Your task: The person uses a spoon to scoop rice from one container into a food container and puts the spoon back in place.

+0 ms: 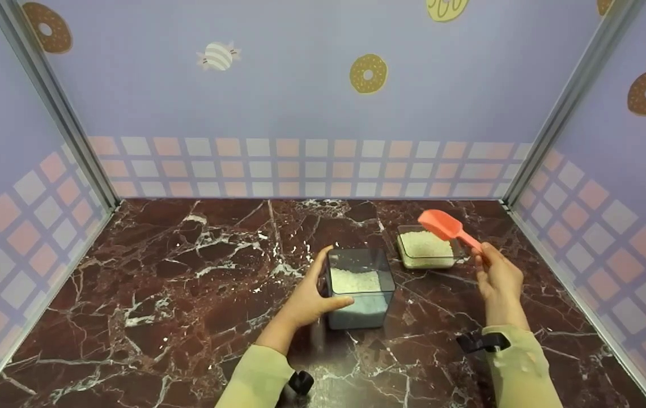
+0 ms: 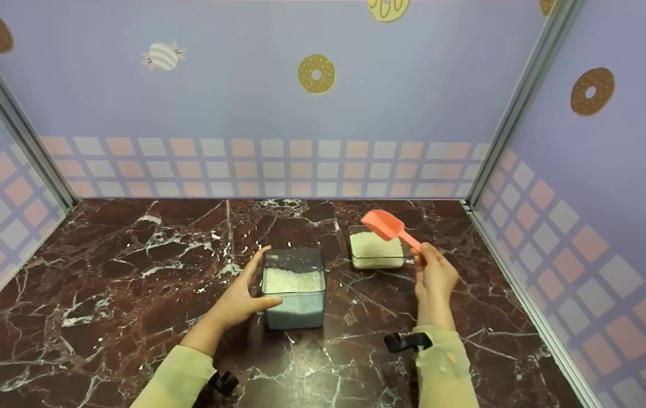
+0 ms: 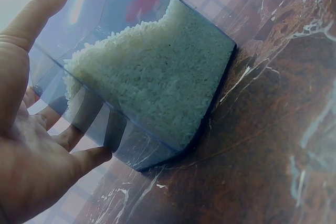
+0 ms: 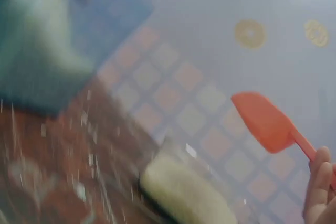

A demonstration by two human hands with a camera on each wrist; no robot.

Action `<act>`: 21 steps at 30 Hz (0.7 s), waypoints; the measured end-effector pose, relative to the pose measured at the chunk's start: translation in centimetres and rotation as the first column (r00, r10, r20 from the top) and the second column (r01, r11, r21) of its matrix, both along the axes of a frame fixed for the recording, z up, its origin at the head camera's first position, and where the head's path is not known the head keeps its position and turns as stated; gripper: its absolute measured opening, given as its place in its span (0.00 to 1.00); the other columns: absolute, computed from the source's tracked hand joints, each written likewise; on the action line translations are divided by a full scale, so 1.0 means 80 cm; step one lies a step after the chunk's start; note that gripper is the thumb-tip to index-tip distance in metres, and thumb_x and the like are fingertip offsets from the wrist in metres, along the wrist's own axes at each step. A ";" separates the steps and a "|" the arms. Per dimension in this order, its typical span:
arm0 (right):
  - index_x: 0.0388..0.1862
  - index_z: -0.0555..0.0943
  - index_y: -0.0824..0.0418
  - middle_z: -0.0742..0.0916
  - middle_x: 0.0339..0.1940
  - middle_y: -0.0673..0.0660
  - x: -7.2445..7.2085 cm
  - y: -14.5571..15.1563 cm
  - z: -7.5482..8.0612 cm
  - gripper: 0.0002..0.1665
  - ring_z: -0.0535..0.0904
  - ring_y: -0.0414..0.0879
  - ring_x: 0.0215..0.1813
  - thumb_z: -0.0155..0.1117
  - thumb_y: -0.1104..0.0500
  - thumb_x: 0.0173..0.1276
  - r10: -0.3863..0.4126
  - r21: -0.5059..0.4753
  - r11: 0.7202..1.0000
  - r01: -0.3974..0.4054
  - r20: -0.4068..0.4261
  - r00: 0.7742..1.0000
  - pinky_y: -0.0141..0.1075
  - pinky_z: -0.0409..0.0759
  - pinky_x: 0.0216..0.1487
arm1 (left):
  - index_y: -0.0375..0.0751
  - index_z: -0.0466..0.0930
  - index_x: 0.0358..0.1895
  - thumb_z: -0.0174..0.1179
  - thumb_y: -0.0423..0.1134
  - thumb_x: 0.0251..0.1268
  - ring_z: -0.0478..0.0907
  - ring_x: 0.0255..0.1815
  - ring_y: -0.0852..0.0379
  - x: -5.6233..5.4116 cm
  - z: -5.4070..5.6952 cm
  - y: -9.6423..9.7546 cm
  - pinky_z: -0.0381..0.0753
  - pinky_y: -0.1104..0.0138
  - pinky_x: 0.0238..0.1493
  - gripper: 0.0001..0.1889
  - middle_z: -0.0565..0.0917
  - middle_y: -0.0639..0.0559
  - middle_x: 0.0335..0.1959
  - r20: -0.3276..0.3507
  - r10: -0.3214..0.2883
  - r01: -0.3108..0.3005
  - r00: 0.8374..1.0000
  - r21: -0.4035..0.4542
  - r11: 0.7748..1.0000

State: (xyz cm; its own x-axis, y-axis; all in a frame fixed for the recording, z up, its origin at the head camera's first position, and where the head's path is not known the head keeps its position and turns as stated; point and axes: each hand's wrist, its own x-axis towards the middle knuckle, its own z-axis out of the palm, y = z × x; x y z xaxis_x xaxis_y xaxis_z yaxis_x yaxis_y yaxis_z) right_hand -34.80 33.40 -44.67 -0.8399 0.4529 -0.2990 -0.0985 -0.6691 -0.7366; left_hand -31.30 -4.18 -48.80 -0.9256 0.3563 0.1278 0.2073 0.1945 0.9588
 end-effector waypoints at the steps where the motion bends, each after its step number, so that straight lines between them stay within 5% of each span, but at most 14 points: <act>1: 0.22 0.88 0.63 0.88 0.20 0.55 0.002 -0.001 0.004 0.16 0.84 0.40 0.22 0.65 0.69 0.71 0.043 -0.050 0.998 -0.043 -0.006 0.999 0.24 0.82 0.26 | 0.65 0.45 0.84 0.78 0.51 0.51 0.54 0.83 0.36 0.000 0.000 0.000 0.55 0.35 0.79 0.60 0.52 0.41 0.85 -0.001 -0.001 0.001 1.000 0.003 1.000; 4: 0.25 0.87 0.66 0.88 0.20 0.57 0.009 -0.011 0.018 0.14 0.85 0.41 0.22 0.64 0.70 0.71 0.158 -0.106 0.981 -0.164 -0.060 0.986 0.24 0.83 0.26 | 0.65 0.46 0.83 0.78 0.51 0.51 0.54 0.83 0.36 0.000 0.000 0.000 0.55 0.35 0.79 0.60 0.52 0.41 0.85 -0.004 0.001 -0.001 1.000 0.000 1.000; 9: 0.29 0.88 0.64 0.87 0.20 0.54 0.027 -0.039 0.041 0.16 0.85 0.39 0.23 0.58 0.67 0.76 0.306 0.048 0.952 -0.303 -0.125 0.944 0.22 0.82 0.26 | 0.64 0.46 0.83 0.79 0.49 0.52 0.58 0.81 0.37 -0.001 -0.001 0.000 0.57 0.37 0.79 0.59 0.55 0.42 0.84 -0.003 -0.002 0.002 1.000 0.015 1.000; 15: 0.31 0.87 0.58 0.88 0.23 0.50 0.049 -0.085 0.055 0.15 0.84 0.38 0.23 0.59 0.71 0.74 0.303 0.388 0.891 -0.236 -0.123 0.945 0.24 0.84 0.31 | 0.59 0.45 0.84 0.78 0.47 0.53 0.69 0.75 0.40 -0.003 -0.003 -0.001 0.64 0.41 0.77 0.60 0.62 0.41 0.81 -0.013 -0.015 0.016 1.000 0.049 0.999; 18: 0.34 0.86 0.65 0.89 0.24 0.51 0.060 -0.109 0.056 0.09 0.85 0.39 0.23 0.63 0.74 0.70 0.280 0.597 0.789 -0.144 -0.142 0.949 0.28 0.86 0.31 | 0.59 0.45 0.84 0.78 0.45 0.53 0.70 0.74 0.40 -0.004 -0.003 0.000 0.66 0.43 0.76 0.60 0.62 0.41 0.81 -0.005 -0.019 0.019 1.000 0.062 0.998; 19: 0.36 0.86 0.68 0.89 0.24 0.52 0.063 -0.116 0.055 0.06 0.85 0.40 0.23 0.64 0.74 0.69 0.279 0.671 0.734 -0.110 -0.150 0.949 0.29 0.86 0.31 | 0.58 0.45 0.84 0.78 0.44 0.53 0.70 0.74 0.40 -0.004 -0.003 0.000 0.67 0.43 0.76 0.59 0.61 0.41 0.81 -0.002 -0.021 0.021 1.000 0.067 0.998; 21: 0.38 0.86 0.72 0.90 0.25 0.55 0.071 -0.129 0.052 0.03 0.85 0.39 0.24 0.67 0.74 0.66 0.287 0.814 0.581 -0.023 -0.179 0.941 0.29 0.85 0.30 | 0.58 0.44 0.84 0.77 0.43 0.54 0.71 0.72 0.40 -0.004 -0.003 0.001 0.70 0.45 0.74 0.59 0.62 0.40 0.81 0.006 -0.026 0.026 1.000 0.077 0.997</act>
State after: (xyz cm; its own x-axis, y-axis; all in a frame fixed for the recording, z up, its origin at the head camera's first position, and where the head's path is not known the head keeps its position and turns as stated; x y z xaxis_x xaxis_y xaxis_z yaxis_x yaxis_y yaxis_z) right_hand -29.12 23.07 -40.54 -0.9016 0.2494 0.3533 -0.3262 0.1443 -0.9342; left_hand -31.64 -4.12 -49.05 -0.9171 0.3696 0.1495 0.2048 0.1150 0.9720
